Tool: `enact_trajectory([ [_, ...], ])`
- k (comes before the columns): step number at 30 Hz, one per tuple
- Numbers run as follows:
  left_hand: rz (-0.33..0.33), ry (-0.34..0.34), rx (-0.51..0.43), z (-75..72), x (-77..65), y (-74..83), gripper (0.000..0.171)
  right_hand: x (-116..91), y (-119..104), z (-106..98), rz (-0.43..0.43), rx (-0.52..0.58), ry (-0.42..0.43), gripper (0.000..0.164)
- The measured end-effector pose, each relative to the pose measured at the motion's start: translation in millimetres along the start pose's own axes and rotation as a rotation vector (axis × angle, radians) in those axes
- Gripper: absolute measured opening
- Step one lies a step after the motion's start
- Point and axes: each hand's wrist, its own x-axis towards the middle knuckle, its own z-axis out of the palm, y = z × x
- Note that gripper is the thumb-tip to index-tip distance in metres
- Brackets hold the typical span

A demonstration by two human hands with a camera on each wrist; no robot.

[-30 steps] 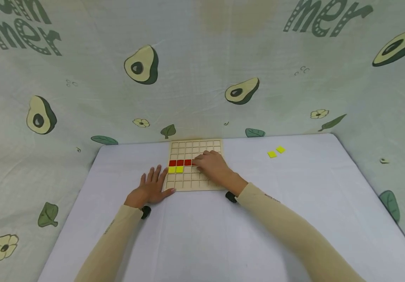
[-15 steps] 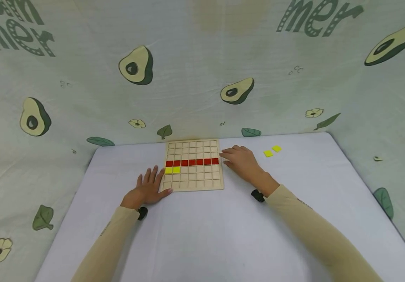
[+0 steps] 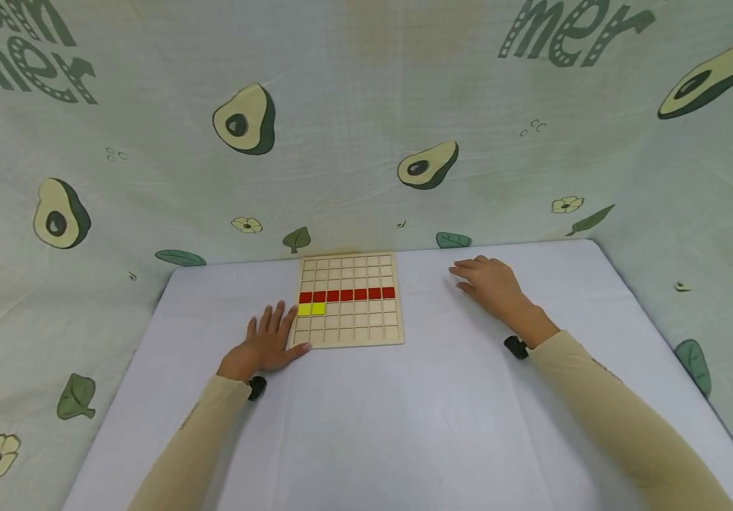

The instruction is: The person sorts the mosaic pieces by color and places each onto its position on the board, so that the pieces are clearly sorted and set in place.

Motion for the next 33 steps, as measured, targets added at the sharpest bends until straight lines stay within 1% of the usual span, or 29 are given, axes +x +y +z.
enact_trajectory([
  [4, -0.006, -0.016, 0.004, -2.9, -1.8, 2.4, 0.097, -5.5, 19.2, -1.2, 0.010, -0.017, -0.051, 0.041],
  [8, -0.012, -0.025, 0.005, -7.5, -4.8, 5.4, 0.096, -8.2, 33.7, -0.4, -0.010, -0.032, -0.075, 0.040],
  [16, -0.010, -0.030, 0.001, -11.4, -8.0, 8.4, 0.095, -12.6, 52.1, 0.8, -0.049, -0.046, -0.153, 0.040],
  [22, -0.011, -0.037, 0.008, -12.0, -9.0, 8.1, 0.095, -16.3, 61.2, 3.6, -0.088, -0.025, -0.160, 0.037],
  [25, -0.010, -0.036, 0.005, -13.0, -9.3, 9.1, 0.095, -17.7, 64.7, 5.9, -0.093, -0.016, -0.164, 0.038],
  [33, -0.020, -0.030, 0.027, -11.3, -7.3, 8.6, 0.096, -20.1, 68.5, 9.3, -0.119, -0.013, -0.148, 0.036],
])
